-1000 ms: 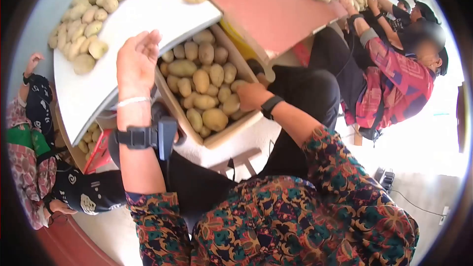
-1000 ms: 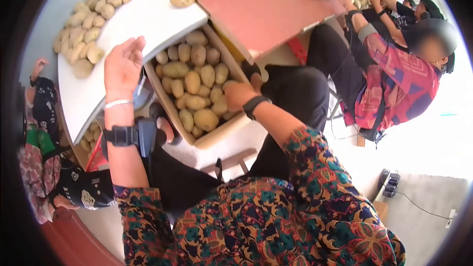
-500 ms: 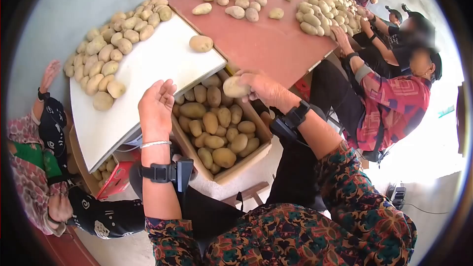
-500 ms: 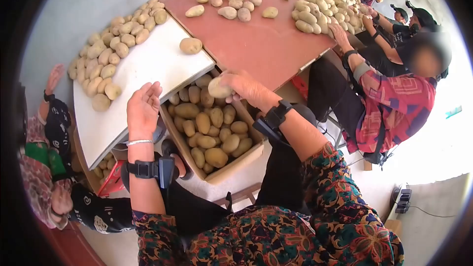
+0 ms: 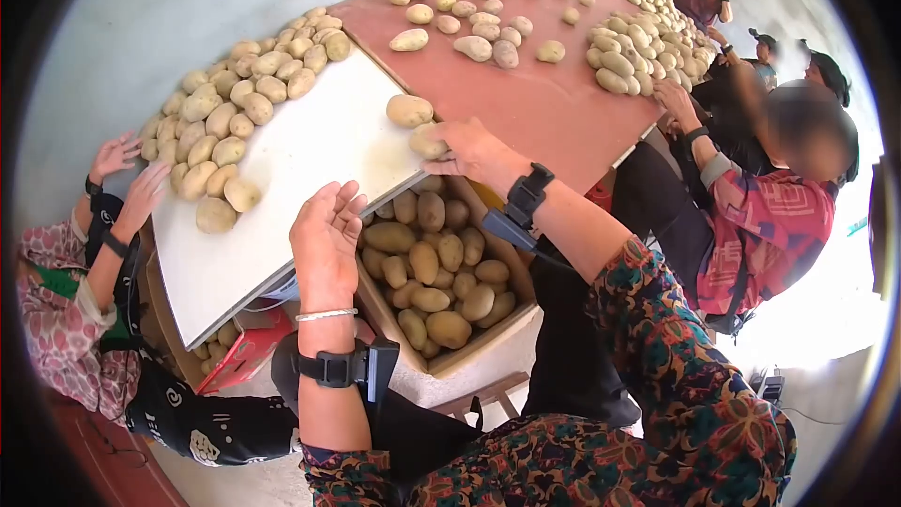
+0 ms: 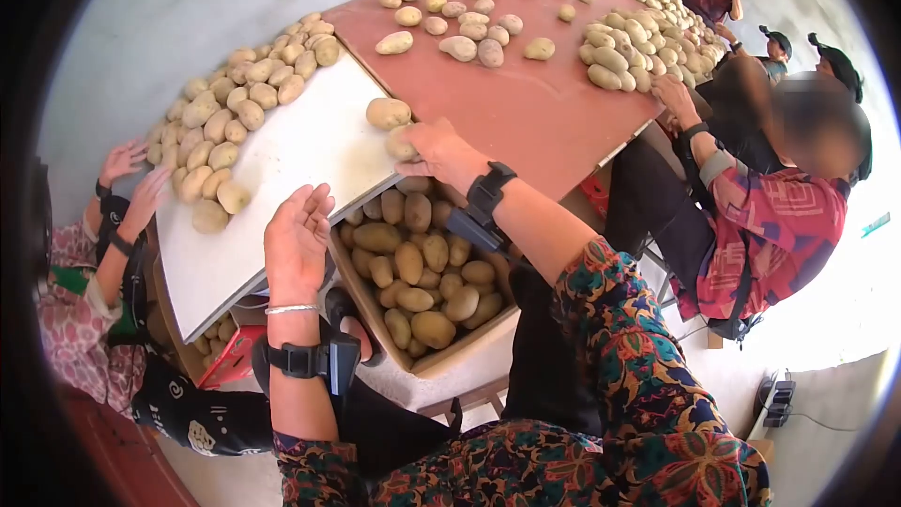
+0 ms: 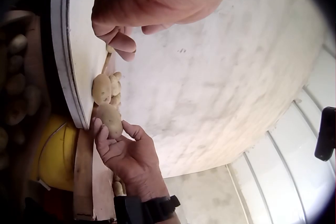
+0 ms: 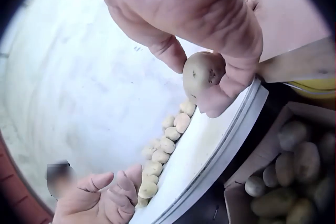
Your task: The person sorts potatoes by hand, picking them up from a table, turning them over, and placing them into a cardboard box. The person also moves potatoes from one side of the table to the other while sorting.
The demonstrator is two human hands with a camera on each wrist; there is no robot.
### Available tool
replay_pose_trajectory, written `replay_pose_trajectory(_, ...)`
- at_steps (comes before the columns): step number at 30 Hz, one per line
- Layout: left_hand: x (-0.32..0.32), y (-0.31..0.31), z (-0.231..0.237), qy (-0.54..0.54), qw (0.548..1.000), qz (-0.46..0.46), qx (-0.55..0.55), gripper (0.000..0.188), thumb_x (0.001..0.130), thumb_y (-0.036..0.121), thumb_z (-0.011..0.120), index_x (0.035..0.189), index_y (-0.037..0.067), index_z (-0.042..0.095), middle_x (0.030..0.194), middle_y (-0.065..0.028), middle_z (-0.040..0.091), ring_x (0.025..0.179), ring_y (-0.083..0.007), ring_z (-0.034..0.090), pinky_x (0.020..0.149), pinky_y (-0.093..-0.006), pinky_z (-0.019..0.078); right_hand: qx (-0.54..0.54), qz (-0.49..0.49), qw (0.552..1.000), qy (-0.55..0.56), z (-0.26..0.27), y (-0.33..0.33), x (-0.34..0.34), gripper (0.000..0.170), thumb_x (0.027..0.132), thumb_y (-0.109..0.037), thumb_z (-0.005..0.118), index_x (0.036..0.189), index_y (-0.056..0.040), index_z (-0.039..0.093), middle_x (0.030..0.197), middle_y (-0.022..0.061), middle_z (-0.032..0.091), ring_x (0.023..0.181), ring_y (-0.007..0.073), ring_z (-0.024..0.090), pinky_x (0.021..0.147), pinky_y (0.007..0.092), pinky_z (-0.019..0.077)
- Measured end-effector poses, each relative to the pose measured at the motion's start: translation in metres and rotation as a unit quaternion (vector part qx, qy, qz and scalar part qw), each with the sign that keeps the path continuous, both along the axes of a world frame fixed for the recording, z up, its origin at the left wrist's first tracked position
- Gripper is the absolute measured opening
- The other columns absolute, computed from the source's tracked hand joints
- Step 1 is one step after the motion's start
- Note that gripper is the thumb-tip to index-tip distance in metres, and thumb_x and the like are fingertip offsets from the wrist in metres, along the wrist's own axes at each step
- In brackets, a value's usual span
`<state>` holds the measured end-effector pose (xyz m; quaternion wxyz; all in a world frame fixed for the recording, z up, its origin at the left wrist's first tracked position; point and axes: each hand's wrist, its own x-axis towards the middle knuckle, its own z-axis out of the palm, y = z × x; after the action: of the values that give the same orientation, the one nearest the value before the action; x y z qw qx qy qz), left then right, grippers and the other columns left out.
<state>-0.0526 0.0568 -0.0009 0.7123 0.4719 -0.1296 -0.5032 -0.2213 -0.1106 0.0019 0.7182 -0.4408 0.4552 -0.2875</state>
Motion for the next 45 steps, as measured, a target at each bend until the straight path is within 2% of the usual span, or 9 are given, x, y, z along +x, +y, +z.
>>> replay_pose_trajectory(11,-0.002,0.003,0.008,0.013,1.000,0.007,-0.001,0.032,0.091,0.023,0.058,0.114,0.000,0.056,0.113,-0.0121,0.063,0.095,-0.0181,0.060,0.076,-0.0249,0.0455,-0.083,-0.076,0.992,0.054,-0.018,-0.057,0.063,0.037,0.087,-0.011,0.063,0.119,0.0037,0.051,0.116,0.0159,0.056,0.098,0.0283,0.063,0.070,0.0384,0.0621)
replay_pose_trajectory(14,-0.002,0.002,0.008,0.013,1.000,0.002,-0.004,0.033,0.090,0.024,0.060,0.114,0.002,0.057,0.113,-0.0116,0.064,0.095,-0.0178,0.060,0.075,-0.0252,0.0450,-0.172,-0.070,0.975,0.122,-0.023,-0.069,0.073,0.031,0.085,-0.017,0.066,0.107,0.0040,0.058,0.098,0.0179,0.064,0.089,0.0271,0.068,0.063,0.0367,0.0597)
replay_pose_trajectory(17,0.006,-0.003,-0.006,0.018,1.000,-0.001,-0.022,0.034,0.091,0.023,0.060,0.116,0.002,0.056,0.112,-0.0121,0.065,0.092,-0.0208,0.062,0.073,-0.0282,0.0447,-0.414,-0.128,0.845,0.313,-0.039,-0.082,0.073,0.029,0.081,-0.021,0.066,0.091,0.0057,0.061,0.089,0.0278,0.066,0.091,0.0390,0.066,0.077,0.0487,0.0528)
replay_pose_trajectory(24,0.003,-0.007,-0.003,-0.011,1.000,-0.026,0.008,0.039,0.089,0.027,0.061,0.119,0.003,0.056,0.117,-0.0081,0.062,0.094,-0.0154,0.058,0.074,-0.0233,0.0424,-0.280,-0.132,0.893,0.326,-0.004,-0.050,0.050,0.033,0.084,-0.018,0.061,0.109,0.0032,0.053,0.102,0.0293,0.064,0.096,0.0452,0.062,0.083,0.0492,0.0504)
replay_pose_trajectory(28,-0.002,-0.010,-0.003,-0.013,0.999,-0.023,0.022,0.038,0.089,0.025,0.063,0.119,0.003,0.056,0.114,-0.0066,0.063,0.094,-0.0139,0.058,0.071,-0.0206,0.0424,-0.358,-0.095,0.862,0.345,0.000,-0.023,0.017,0.026,0.085,-0.015,0.057,0.101,0.0056,0.056,0.090,0.0273,0.066,0.085,0.0392,0.067,0.076,0.0453,0.0530)
replay_pose_trajectory(32,-0.002,-0.014,-0.007,-0.017,0.999,-0.033,0.019,0.038,0.089,0.025,0.063,0.119,0.003,0.056,0.112,-0.0063,0.064,0.093,-0.0131,0.058,0.070,-0.0202,0.0422,-0.192,0.130,0.951,0.205,0.000,0.027,-0.022,0.023,0.082,-0.018,0.064,0.083,0.0048,0.063,0.065,0.0115,0.063,0.052,0.0169,0.062,0.048,0.0299,0.0501)
replay_pose_trajectory(36,0.000,-0.017,-0.017,-0.016,0.999,-0.037,0.027,0.035,0.089,0.025,0.063,0.116,0.003,0.057,0.112,-0.0064,0.064,0.091,-0.0128,0.059,0.071,-0.0209,0.0410,-0.377,0.280,0.811,0.349,-0.054,0.066,-0.044,0.026,0.076,-0.017,0.067,0.087,0.0064,0.065,0.076,0.0203,0.067,0.075,0.0326,0.068,0.063,0.0407,0.0540)
replay_pose_trajectory(39,0.004,-0.017,-0.020,-0.019,0.999,-0.032,0.025,0.033,0.089,0.026,0.062,0.113,0.004,0.058,0.111,-0.0069,0.064,0.090,-0.0132,0.060,0.072,-0.0216,0.0404,-0.307,0.364,0.769,0.426,-0.072,0.087,-0.055,0.030,0.070,-0.015,0.069,0.090,0.0067,0.066,0.084,0.0245,0.067,0.087,0.0383,0.066,0.072,0.0445,0.0532)
replay_pose_trajectory(45,0.020,-0.020,-0.028,0.017,0.999,-0.027,0.001,0.030,0.091,0.018,0.061,0.114,-0.001,0.057,0.109,-0.0094,0.064,0.092,-0.0155,0.060,0.072,-0.0213,0.0438,-0.317,0.306,0.771,0.461,-0.138,0.089,-0.084,0.033,0.063,-0.016,0.073,0.087,0.0059,0.068,0.089,0.0250,0.067,0.087,0.0372,0.066,0.077,0.0432,0.0525)
